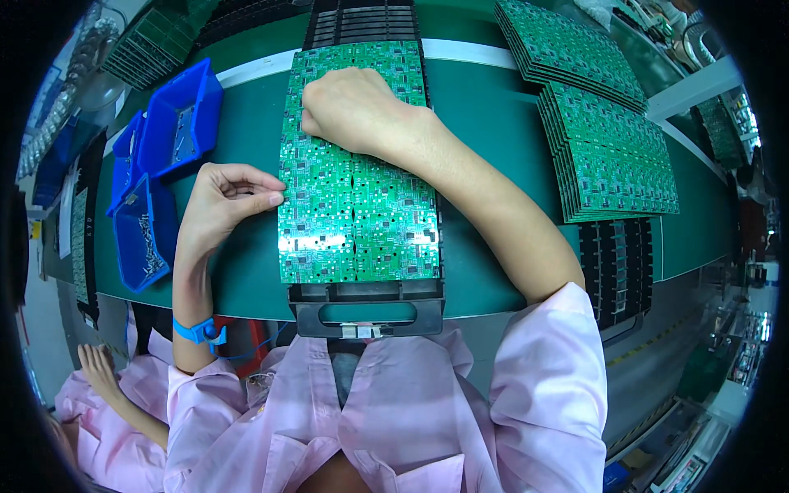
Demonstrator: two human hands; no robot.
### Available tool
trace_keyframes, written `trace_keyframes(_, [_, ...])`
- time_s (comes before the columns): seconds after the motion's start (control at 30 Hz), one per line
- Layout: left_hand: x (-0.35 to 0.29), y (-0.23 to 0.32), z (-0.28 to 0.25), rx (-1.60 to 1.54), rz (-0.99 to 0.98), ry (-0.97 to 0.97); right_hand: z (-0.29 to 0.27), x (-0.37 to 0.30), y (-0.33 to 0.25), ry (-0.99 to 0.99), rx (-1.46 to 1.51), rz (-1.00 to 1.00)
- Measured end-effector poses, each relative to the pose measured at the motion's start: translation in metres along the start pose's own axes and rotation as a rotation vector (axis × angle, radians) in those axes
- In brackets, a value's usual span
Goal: Manually inserting and assembling small electronic components onto printed circuit boards at a factory workstation.
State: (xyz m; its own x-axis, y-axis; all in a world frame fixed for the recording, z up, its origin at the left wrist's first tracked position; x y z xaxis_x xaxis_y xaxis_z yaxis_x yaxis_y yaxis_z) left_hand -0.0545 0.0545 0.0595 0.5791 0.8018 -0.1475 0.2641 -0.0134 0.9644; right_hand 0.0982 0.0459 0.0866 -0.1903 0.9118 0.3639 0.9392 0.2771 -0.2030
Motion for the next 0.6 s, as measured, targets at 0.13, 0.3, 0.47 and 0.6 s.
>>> trace_keyframes(0.13, [0.001,-0.001,0.000,-0.025,0.003,-0.008,0.000,-0.001,0.000,0.012,-0.003,-0.008])
trace_keyframes(0.3, [0.002,-0.004,-0.001,-0.040,-0.006,0.007,-0.005,-0.001,0.001,0.133,0.088,-0.056])
trace_keyframes(0.47, [0.001,0.000,-0.003,-0.015,-0.008,-0.007,-0.023,0.003,-0.002,0.202,0.240,0.085])
trace_keyframes(0.6, [-0.004,0.015,-0.008,-0.012,0.013,-0.021,-0.034,0.011,0.001,0.142,0.691,0.279])
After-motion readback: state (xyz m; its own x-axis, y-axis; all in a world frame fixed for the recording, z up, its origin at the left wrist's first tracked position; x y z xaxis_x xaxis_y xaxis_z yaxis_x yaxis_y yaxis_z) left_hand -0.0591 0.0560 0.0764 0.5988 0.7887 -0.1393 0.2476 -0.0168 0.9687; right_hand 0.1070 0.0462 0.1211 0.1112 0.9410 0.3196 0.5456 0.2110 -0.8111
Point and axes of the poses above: each hand's wrist, its own x-axis towards the middle knuckle, its own z-axis out of the palm, y = z × x, the point moved 5 cm from there along x, towards the middle knuckle, and after that the axes turned 7 degrees about y, right-handed, at the moved point
